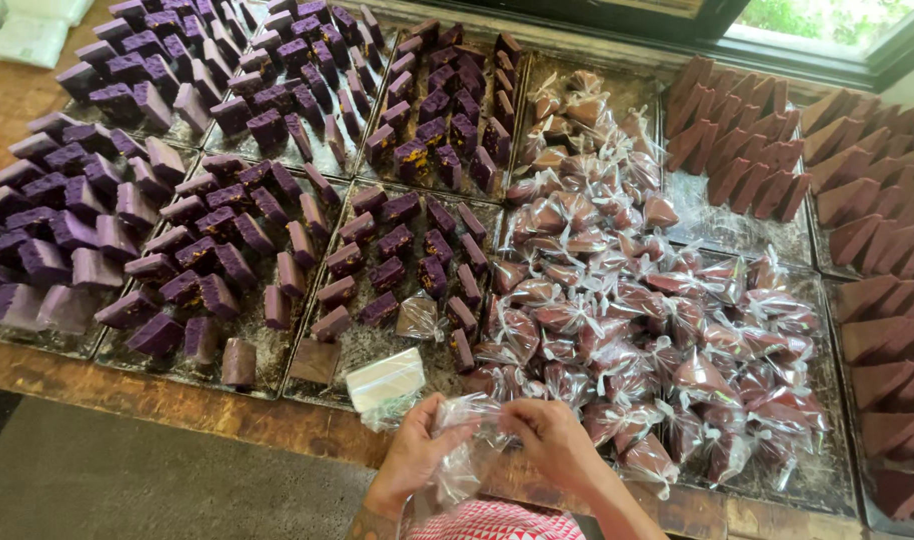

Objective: The person packages triangular bars by opening plastic bags, inserting the bars inside, and tying the bags closed by hand.

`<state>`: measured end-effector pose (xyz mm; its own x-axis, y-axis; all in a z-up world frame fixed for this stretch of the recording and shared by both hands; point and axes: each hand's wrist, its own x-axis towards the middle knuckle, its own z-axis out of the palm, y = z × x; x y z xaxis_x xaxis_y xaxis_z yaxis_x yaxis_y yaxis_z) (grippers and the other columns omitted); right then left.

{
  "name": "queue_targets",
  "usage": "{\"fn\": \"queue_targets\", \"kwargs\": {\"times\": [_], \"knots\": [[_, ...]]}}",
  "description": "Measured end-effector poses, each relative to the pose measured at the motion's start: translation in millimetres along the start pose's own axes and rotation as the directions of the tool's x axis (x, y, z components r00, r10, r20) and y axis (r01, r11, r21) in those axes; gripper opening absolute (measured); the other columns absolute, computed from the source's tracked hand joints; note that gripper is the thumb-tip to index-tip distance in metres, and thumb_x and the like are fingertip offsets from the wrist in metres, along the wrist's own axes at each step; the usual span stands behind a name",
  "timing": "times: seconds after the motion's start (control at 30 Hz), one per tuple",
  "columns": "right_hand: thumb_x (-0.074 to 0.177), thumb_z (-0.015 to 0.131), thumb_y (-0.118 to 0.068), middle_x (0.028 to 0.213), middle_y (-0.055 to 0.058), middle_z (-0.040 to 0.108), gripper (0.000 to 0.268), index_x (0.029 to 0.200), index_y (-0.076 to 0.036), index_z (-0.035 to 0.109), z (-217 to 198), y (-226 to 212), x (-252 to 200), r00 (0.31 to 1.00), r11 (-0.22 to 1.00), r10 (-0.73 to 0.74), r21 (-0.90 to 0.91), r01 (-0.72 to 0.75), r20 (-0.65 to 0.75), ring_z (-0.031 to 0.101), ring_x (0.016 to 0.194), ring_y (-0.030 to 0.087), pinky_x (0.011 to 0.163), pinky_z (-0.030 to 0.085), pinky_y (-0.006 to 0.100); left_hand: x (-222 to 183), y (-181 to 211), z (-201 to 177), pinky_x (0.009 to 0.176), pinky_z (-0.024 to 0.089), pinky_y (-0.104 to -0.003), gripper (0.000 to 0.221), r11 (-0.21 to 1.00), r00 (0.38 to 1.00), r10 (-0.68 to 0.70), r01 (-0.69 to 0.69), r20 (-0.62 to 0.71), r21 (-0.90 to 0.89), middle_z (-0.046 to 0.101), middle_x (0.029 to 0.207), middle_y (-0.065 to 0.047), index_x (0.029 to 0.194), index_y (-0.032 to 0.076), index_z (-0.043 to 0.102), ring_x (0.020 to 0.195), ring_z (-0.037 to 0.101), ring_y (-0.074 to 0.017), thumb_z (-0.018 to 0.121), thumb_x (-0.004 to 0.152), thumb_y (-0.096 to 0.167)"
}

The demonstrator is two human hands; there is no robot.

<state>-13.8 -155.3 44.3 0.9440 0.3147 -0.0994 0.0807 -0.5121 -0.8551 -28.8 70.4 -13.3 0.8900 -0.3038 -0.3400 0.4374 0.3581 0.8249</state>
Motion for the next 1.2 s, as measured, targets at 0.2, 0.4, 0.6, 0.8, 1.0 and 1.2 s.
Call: {"fn": "queue_targets", "kwargs": {"times": [0.2,0.4,0.6,0.8,1.0,1.2], "knots": [[0.089,0.070,-0.020,0.080,0.007,0.073,0.028,0.114,-0.008,0.072,-5,-15,-2,0.987,0.976,0.156,0.158,-0.151,-0.021,0.062,0.064,0.013,0.059,0.052,0.031,5,2,1,0.061,0.054,-0.029,0.032,0.999,0.999,-0.047,0.047,-0.019,-0.002,0.076,0.091,-0.005,0.114,0.004,0.073,0.071,0.067,-0.0145,0.078,0.084,0.012],[0.091,0.077,-0.021,0.070,0.007,0.071,0.019,0.086,-0.003,0.076,-9,3,8,0.903,0.901,0.429,-0.073,-0.428,-0.009,0.061,0.064,0.017,0.058,0.047,0.036,16,-3,-16,0.068,0.056,-0.027,0.019,0.896,0.998,-0.064,0.063,-0.013,0.439,0.074,0.085,0.000,0.099,0.006,0.072,0.072,0.065,-0.0082,0.076,0.089,0.021],[0.092,0.067,-0.008,0.080,0.000,0.067,0.010,0.088,-0.006,0.076,-52,37,32,0.962,0.982,-0.025,0.175,0.075,-0.273,0.063,0.074,0.011,0.068,0.052,0.029,14,39,-50,0.048,0.032,-0.034,0.020,0.861,0.914,-0.263,0.366,-0.309,0.352,0.069,0.083,-0.007,0.099,0.008,0.074,0.057,0.042,-0.0183,0.071,0.096,0.028],[0.098,0.077,-0.013,0.068,0.003,0.053,0.024,0.081,-0.002,0.064,-92,41,49,0.764,0.919,0.309,0.386,-0.085,-0.567,0.042,0.060,0.010,0.053,0.031,0.029,13,49,-95,0.064,0.064,-0.037,0.026,0.950,0.819,0.274,-0.149,-0.504,0.274,0.070,0.091,-0.004,0.085,0.006,0.066,0.084,0.077,-0.0196,0.056,0.103,0.022],[0.087,0.072,-0.012,0.081,-0.001,0.064,0.015,0.088,-0.012,0.058,-49,22,46,0.781,0.792,0.400,0.609,-0.030,-0.481,0.061,0.067,0.009,0.057,0.053,0.026,2,37,-83,0.050,0.054,-0.034,0.026,0.818,0.705,0.570,-0.534,-0.421,0.213,0.062,0.086,-0.006,0.082,0.009,0.057,0.074,0.066,-0.0190,0.079,0.095,0.010],[0.084,0.080,-0.006,0.086,-0.003,0.063,0.022,0.085,-0.009,0.058,45,33,6,0.985,0.670,0.100,0.741,0.038,-0.141,0.061,0.077,0.007,0.064,0.051,0.025,18,7,36,0.061,0.056,-0.025,0.060,0.965,0.981,0.188,-0.177,-0.045,0.192,0.068,0.092,0.001,0.114,0.013,0.062,0.077,0.065,-0.0082,0.093,0.063,0.009]]}}
